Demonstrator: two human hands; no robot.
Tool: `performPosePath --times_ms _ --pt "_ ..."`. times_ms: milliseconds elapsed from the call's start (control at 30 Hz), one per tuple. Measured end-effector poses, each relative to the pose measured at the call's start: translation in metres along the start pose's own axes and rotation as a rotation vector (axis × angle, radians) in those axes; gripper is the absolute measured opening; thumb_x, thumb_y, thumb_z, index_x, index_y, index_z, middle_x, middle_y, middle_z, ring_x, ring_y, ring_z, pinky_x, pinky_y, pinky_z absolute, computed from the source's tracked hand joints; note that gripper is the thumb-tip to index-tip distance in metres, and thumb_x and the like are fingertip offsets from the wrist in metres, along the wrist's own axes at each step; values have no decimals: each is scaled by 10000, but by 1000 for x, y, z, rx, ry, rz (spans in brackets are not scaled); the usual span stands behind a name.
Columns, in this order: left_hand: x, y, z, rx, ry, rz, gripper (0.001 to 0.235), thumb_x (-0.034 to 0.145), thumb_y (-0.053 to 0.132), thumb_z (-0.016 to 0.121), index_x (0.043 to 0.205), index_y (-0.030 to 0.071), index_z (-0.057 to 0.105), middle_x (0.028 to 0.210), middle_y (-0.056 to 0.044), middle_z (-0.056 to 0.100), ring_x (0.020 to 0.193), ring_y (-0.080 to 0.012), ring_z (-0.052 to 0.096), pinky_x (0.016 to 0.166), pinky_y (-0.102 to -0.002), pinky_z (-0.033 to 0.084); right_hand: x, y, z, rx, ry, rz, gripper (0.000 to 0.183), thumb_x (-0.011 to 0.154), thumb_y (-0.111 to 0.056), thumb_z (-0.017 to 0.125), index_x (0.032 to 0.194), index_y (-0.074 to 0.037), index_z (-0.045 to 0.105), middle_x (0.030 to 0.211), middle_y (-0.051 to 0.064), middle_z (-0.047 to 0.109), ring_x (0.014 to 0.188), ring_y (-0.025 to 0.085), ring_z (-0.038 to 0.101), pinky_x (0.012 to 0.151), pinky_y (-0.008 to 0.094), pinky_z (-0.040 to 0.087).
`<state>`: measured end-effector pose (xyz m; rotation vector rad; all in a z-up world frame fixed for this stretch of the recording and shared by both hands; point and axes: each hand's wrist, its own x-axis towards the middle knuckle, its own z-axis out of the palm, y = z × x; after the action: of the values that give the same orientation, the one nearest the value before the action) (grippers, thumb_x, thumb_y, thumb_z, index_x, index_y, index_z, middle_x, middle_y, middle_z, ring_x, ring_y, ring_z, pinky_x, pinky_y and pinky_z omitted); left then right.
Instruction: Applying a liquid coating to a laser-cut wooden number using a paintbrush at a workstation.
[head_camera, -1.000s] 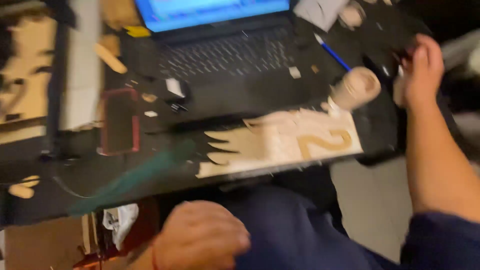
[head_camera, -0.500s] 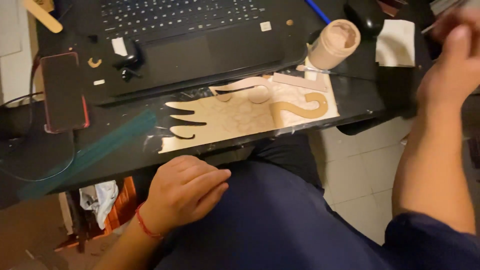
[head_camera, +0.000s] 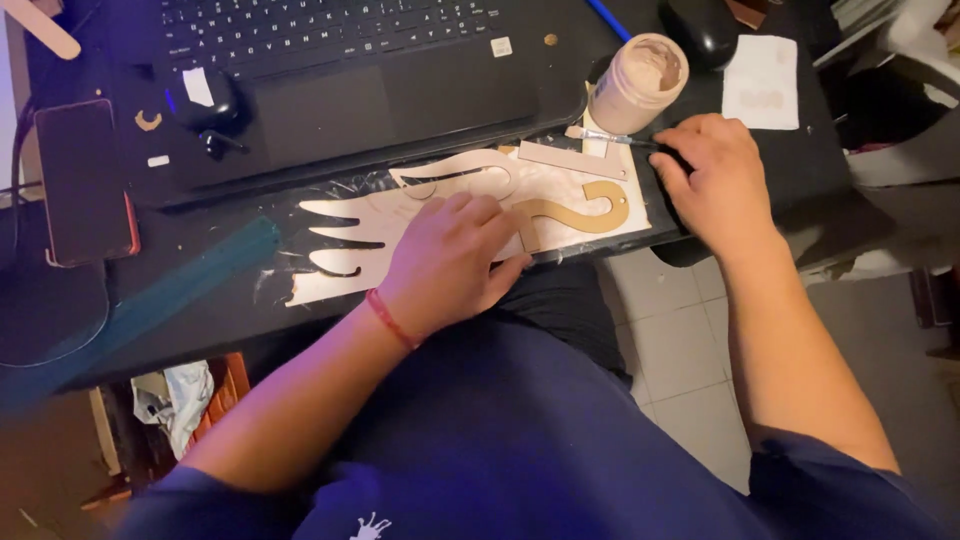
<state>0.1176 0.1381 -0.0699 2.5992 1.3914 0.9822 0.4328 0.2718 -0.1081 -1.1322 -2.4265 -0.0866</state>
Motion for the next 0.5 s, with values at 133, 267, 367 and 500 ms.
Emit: performPosePath --times_ms 133,267,367,500 --pt "-3 -3 10 115 -63 -83 467 778 442 729 1110 122 661 902 -72 586 791 -295 579 683 -419 447 2 -10 -4 118 -14 33 86 990 -27 734 1071 -12 710 1053 148 646 1016 359 590 928 453 458" --pt "-1 -5 22 167 -88 -120 507 810 517 693 1151 147 636 943 -47 575 810 -293 544 676 -434 398 -1 -24 -15 228 1 136 81 1009 32 653 1083 12 627 1121 150 627 1070 336 553 924 430 442" --pt "4 -5 26 198 -134 -123 506 792 539 685 1099 145 599 963 -64 563 843 -294 540 678 -439 393 -10 -30 -24 264 106 100 65 1034 55 637 1097 46 647 1082 184 665 1004 327 624 905 413 477" --pt "-1 -3 27 187 -23 -109 485 764 483 710 1105 162 582 1067 -79 597 909 -311 557 694 -453 403 -23 -37 -49 663 330 158 205 1052 171 505 1227 65 492 961 336 628 741 357 659 721 419 580"
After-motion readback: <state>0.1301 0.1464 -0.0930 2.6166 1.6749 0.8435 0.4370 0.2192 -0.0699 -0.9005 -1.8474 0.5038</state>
